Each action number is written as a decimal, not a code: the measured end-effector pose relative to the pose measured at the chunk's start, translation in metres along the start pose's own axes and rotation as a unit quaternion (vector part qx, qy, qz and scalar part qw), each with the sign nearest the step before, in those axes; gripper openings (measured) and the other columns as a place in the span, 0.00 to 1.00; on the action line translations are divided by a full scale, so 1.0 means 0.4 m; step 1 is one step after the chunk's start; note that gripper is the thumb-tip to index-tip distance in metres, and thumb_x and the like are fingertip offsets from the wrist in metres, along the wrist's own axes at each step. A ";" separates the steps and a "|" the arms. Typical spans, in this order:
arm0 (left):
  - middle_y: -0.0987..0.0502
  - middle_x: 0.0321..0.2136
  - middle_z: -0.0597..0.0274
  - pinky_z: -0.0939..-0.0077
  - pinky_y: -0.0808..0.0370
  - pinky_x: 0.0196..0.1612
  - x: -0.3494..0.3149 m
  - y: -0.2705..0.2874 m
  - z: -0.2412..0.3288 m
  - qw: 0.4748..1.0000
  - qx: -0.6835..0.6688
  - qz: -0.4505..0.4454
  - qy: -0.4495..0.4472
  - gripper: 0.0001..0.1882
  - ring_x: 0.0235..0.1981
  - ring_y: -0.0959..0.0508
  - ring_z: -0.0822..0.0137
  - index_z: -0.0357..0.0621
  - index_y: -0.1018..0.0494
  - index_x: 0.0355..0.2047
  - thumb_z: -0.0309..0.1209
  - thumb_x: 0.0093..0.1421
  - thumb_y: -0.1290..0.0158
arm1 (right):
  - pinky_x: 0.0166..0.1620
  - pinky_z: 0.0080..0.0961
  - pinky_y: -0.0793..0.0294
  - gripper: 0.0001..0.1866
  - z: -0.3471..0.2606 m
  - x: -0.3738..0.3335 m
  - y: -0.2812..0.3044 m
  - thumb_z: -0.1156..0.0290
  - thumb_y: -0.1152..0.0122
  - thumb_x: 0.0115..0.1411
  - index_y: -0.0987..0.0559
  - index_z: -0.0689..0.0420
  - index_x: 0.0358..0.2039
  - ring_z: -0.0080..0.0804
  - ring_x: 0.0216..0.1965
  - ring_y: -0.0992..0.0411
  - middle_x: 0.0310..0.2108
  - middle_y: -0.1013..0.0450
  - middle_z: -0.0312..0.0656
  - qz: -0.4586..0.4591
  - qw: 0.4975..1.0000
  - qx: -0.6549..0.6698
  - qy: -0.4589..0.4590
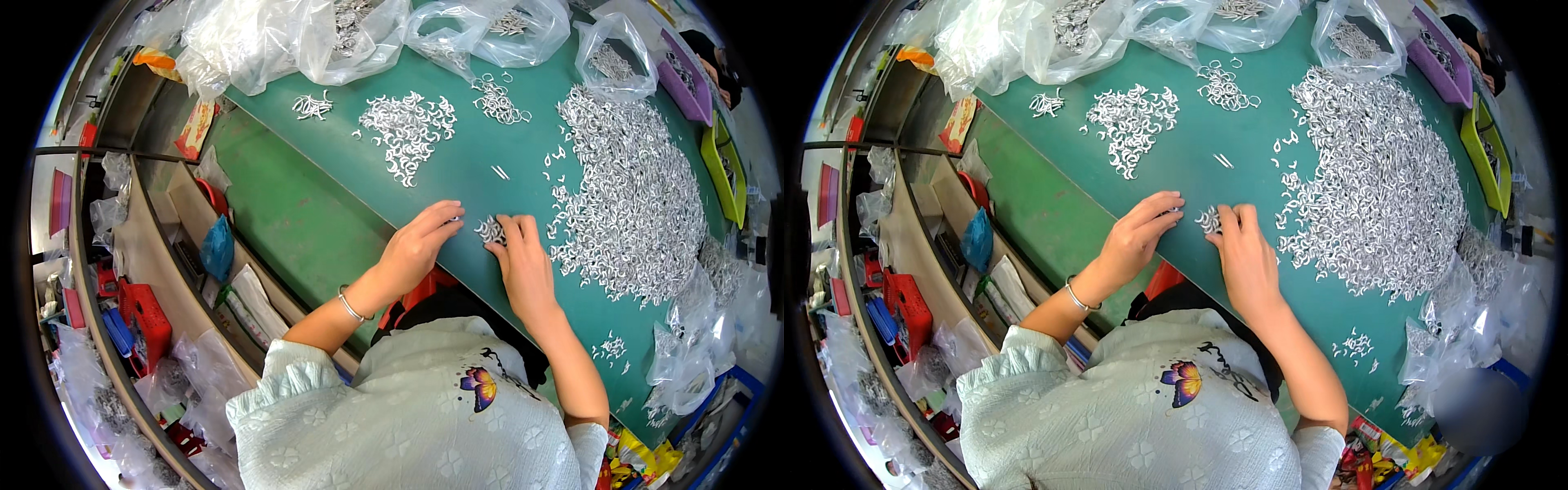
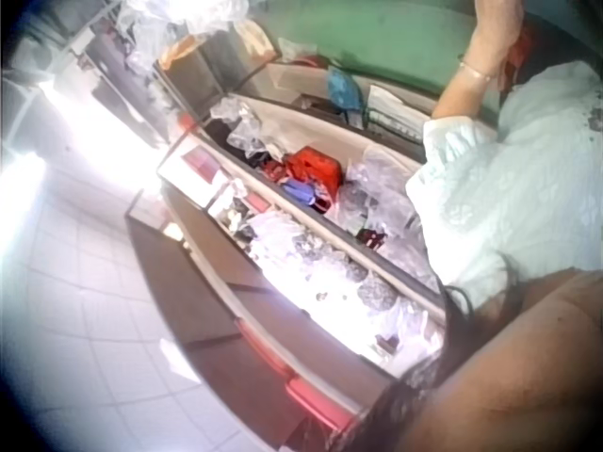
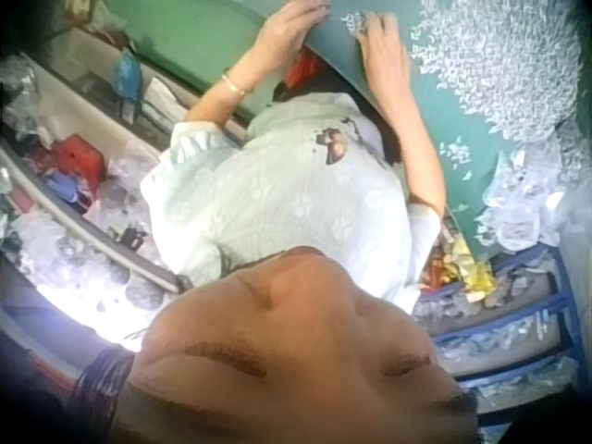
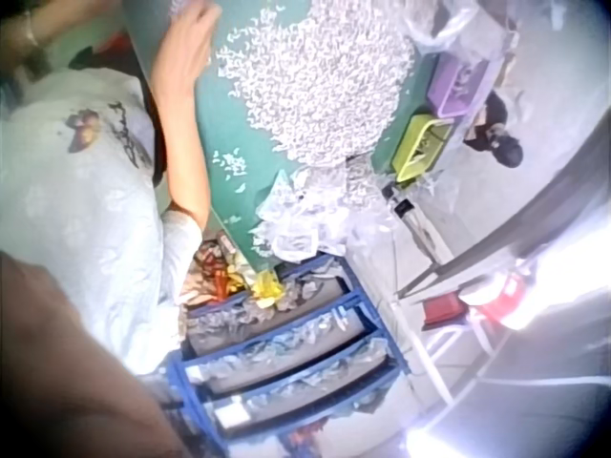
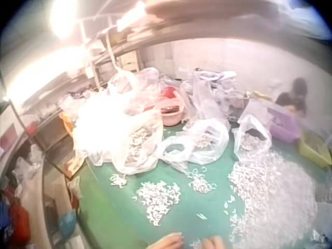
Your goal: The person organizes small silver-colored metal components on a green work table by hand, moving them into different piles and gathering them from the surface.
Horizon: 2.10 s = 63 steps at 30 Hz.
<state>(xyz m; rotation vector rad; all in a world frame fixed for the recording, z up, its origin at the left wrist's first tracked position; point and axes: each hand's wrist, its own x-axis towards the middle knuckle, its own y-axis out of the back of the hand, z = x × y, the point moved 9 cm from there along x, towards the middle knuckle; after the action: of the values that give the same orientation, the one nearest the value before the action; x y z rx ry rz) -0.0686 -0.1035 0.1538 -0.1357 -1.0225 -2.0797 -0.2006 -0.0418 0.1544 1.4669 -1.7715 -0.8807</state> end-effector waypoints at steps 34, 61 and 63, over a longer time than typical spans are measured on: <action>0.24 0.47 0.49 0.63 0.24 0.52 -0.024 0.000 -0.013 0.999 -0.030 0.029 0.032 0.13 0.53 0.25 0.50 0.29 0.24 0.39 0.13 0.51 0.47 | 0.66 0.51 0.49 0.25 -0.051 0.001 0.000 0.73 0.40 0.59 0.29 0.61 0.58 0.44 0.67 0.43 0.64 0.37 0.43 -0.110 0.989 -0.033 0.092; 0.22 0.43 0.49 0.61 0.22 0.50 -0.017 0.008 -0.008 0.998 -0.053 0.031 0.017 0.14 0.50 0.22 0.49 0.29 0.24 0.37 0.10 0.48 0.45 | 0.42 0.36 0.30 0.18 0.019 0.128 -0.008 0.78 0.31 0.48 0.25 0.61 0.41 0.44 0.37 0.29 0.36 0.30 0.45 -0.014 0.992 0.118 0.040; 0.22 0.43 0.49 0.61 0.22 0.50 -0.019 0.008 -0.010 0.998 -0.056 0.032 0.015 0.14 0.49 0.22 0.49 0.29 0.24 0.37 0.10 0.48 0.45 | 0.41 0.36 0.29 0.20 0.019 0.130 -0.003 0.79 0.30 0.48 0.26 0.61 0.41 0.44 0.36 0.30 0.36 0.30 0.45 -0.010 0.992 0.126 0.027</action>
<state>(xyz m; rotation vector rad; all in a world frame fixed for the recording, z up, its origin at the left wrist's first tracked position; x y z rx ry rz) -0.0605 -0.1027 0.1500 -0.1914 -0.8736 -2.0738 -0.2140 -0.0928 0.1528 1.6527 -1.8839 -0.6368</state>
